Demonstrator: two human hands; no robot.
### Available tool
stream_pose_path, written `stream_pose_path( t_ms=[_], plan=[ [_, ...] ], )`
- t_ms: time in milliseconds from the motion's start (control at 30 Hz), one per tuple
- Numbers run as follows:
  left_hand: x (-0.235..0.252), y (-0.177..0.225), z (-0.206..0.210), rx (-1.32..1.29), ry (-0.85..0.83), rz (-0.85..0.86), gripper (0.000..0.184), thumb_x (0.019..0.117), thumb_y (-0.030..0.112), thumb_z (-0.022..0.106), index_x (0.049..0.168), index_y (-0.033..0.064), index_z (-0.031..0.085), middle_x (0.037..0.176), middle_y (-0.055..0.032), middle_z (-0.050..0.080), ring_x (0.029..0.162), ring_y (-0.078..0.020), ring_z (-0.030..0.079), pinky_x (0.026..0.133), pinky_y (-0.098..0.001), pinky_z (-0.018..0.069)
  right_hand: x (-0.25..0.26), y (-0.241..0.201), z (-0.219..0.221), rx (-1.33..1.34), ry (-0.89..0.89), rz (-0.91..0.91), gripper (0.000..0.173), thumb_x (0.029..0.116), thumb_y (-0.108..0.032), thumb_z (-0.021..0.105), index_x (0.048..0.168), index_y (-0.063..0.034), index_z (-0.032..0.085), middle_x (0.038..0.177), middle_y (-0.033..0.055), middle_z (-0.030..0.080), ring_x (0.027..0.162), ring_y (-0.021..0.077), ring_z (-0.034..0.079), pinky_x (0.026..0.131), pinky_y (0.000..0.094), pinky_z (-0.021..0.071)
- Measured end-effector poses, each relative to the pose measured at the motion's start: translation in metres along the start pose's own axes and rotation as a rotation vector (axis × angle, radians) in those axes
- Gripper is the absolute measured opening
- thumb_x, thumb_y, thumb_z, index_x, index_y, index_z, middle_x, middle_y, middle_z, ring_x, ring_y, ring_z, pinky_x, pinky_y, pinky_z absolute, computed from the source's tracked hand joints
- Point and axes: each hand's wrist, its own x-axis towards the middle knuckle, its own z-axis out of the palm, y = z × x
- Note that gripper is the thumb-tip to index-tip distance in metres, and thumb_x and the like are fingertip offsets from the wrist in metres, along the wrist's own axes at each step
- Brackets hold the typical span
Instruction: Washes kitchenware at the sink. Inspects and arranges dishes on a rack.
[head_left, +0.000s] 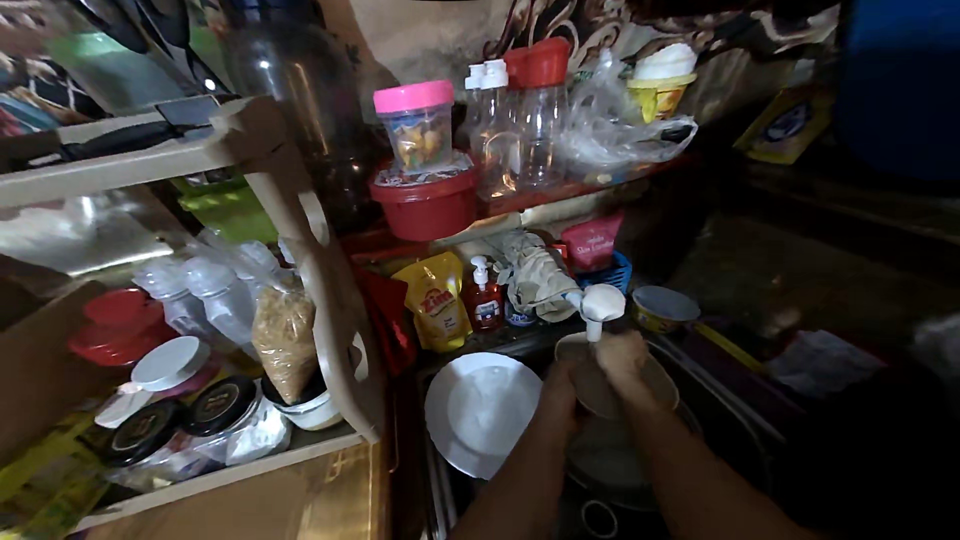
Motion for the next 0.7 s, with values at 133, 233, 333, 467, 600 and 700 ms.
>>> stream_pose_path(
  t_ms=[133, 233, 333, 467, 600, 700],
  plan=[
    [0.001, -0.006, -0.003, 0.053, -0.019, 0.062, 0.053, 0.112, 0.045, 0.027, 0.141, 0.0076, 0.051, 0.127, -0.0144, 0.063, 0.112, -0.0222, 0.063, 0.094, -0.0426, 0.0533, -0.035, -0.008, 0.024, 0.353, -0.096, 0.083, 0.031, 0.1073, -0.021, 0.051, 0.119, 0.0049, 0.063, 0.108, 0.0248, 0.066, 0.098, 0.035, 0.063, 0.087, 0.0527, 0.0515],
    [-0.003, 0.004, 0.0, 0.12, 0.113, 0.075, 0.054, 0.111, 0.048, 0.029, 0.136, 0.0085, 0.057, 0.122, -0.0124, 0.066, 0.108, -0.0215, 0.064, 0.092, -0.0424, 0.0534, -0.036, 0.01, 0.031, 0.284, -0.332, -0.059, 0.039, 0.1112, -0.025, 0.044, 0.128, 0.0058, 0.062, 0.119, 0.0271, 0.065, 0.11, 0.0354, 0.063, 0.098, 0.0522, 0.0487],
    [0.006, 0.007, -0.014, 0.228, 0.134, 0.159, 0.059, 0.1077, 0.052, 0.042, 0.148, 0.0088, 0.048, 0.136, -0.0185, 0.06, 0.122, -0.0296, 0.06, 0.102, -0.0501, 0.0499, -0.038, 0.022, 0.006, -0.122, -0.602, -0.119, 0.042, 0.112, -0.027, 0.041, 0.128, 0.0054, 0.063, 0.125, 0.025, 0.064, 0.117, 0.0333, 0.062, 0.104, 0.0499, 0.0469],
    [-0.001, 0.011, -0.011, 0.344, 0.169, 0.142, 0.062, 0.1048, 0.055, 0.048, 0.15, 0.0128, 0.047, 0.138, -0.0199, 0.059, 0.121, -0.0328, 0.06, 0.099, -0.0531, 0.0505, -0.024, 0.04, -0.007, -0.365, -0.377, -0.079, 0.038, 0.1043, -0.025, 0.058, 0.131, 0.0023, 0.062, 0.131, 0.029, 0.062, 0.125, 0.0449, 0.059, 0.106, 0.0633, 0.0442],
    [0.001, 0.001, -0.011, 0.16, 0.072, -0.011, 0.062, 0.1074, 0.058, 0.034, 0.149, 0.0132, 0.047, 0.135, -0.0177, 0.061, 0.118, -0.0314, 0.062, 0.096, -0.0539, 0.0531, -0.021, 0.039, 0.0, -0.375, -0.255, -0.29, 0.044, 0.1059, -0.029, 0.053, 0.143, -0.0066, 0.057, 0.147, 0.0208, 0.053, 0.136, 0.0393, 0.051, 0.111, 0.0587, 0.0428],
    [0.003, 0.001, -0.016, -0.04, -0.012, -0.072, 0.062, 0.1037, 0.064, 0.034, 0.135, 0.0155, 0.057, 0.116, -0.0125, 0.068, 0.101, -0.0259, 0.067, 0.085, -0.0483, 0.0571, -0.045, 0.031, -0.007, -0.214, -0.513, -0.441, 0.044, 0.1098, -0.025, 0.045, 0.151, -0.0097, 0.051, 0.149, 0.0179, 0.054, 0.139, 0.0331, 0.051, 0.117, 0.054, 0.038]
  ],
)
